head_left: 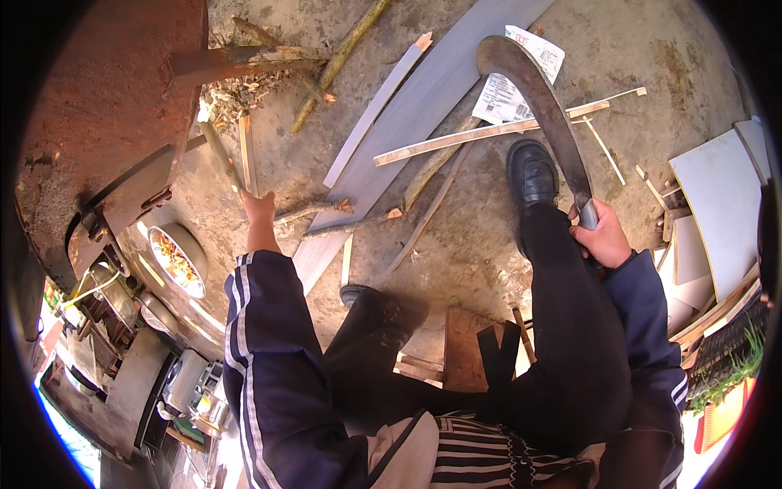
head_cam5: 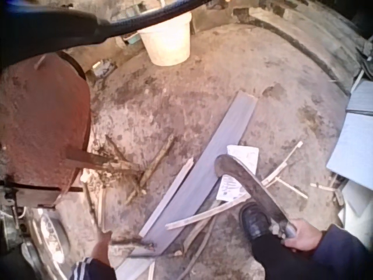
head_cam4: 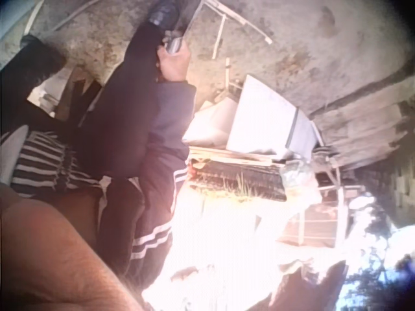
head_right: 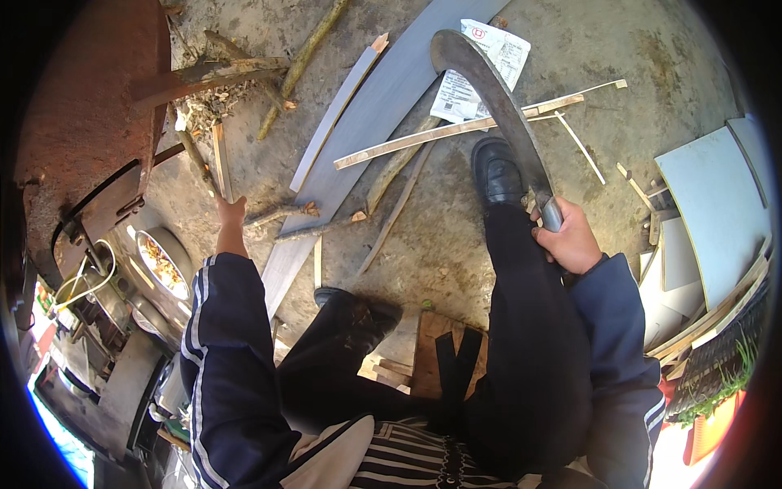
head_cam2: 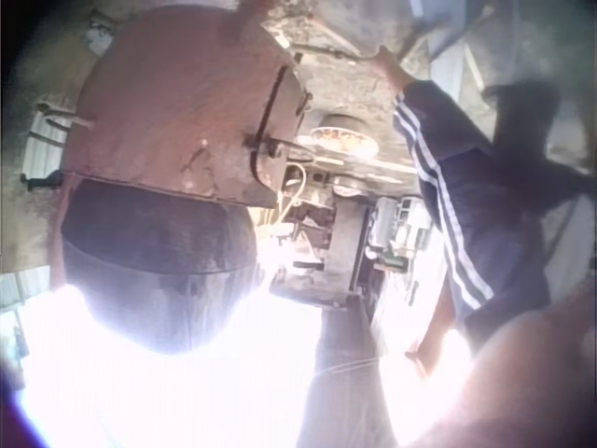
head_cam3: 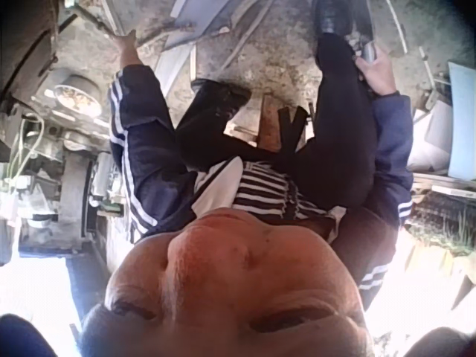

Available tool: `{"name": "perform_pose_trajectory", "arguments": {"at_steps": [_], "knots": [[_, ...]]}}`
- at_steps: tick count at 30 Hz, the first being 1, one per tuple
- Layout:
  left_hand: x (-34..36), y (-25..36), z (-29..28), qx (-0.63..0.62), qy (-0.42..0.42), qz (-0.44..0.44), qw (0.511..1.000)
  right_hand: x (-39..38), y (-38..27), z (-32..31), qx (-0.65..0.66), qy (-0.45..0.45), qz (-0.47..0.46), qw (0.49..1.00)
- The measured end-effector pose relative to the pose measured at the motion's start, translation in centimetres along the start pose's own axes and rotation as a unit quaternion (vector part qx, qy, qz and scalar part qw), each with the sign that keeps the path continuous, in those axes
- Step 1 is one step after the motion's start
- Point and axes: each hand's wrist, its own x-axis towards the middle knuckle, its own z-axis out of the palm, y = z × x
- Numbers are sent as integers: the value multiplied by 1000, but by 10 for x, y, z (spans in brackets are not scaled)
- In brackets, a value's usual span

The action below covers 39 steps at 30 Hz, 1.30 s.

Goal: The person sits on the floor and uses a curved blade to cut thin wooden strips and a larger flat board into smaller pieces. They handle the strips and board, align them, and make repeated cuts, placing the cut pieces on the floor.

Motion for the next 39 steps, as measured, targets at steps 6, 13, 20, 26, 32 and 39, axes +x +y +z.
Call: {"name": "perform_pose_trajectory", "arguments": {"at_steps": [6,13,20,26,32,39], "knots": [[-4,-3,3,79,-35,-6,996,6,-4,10,-22,-1,5,1000],[-69,62,2,-82,-34,262,961,3,0,12,-47,0,-32,998],[-105,56,-7,-87,-50,335,937,-8,43,2,-120,141,-167,968],[-139,64,-49,-28,-68,411,909,-49,130,-27,-172,360,-34,916],[-173,96,-77,-34,-78,469,879,-57,198,-51,-212,424,120,872],[-205,124,-91,-12,-112,488,866,-33,224,-84,-225,385,-40,894]]}}
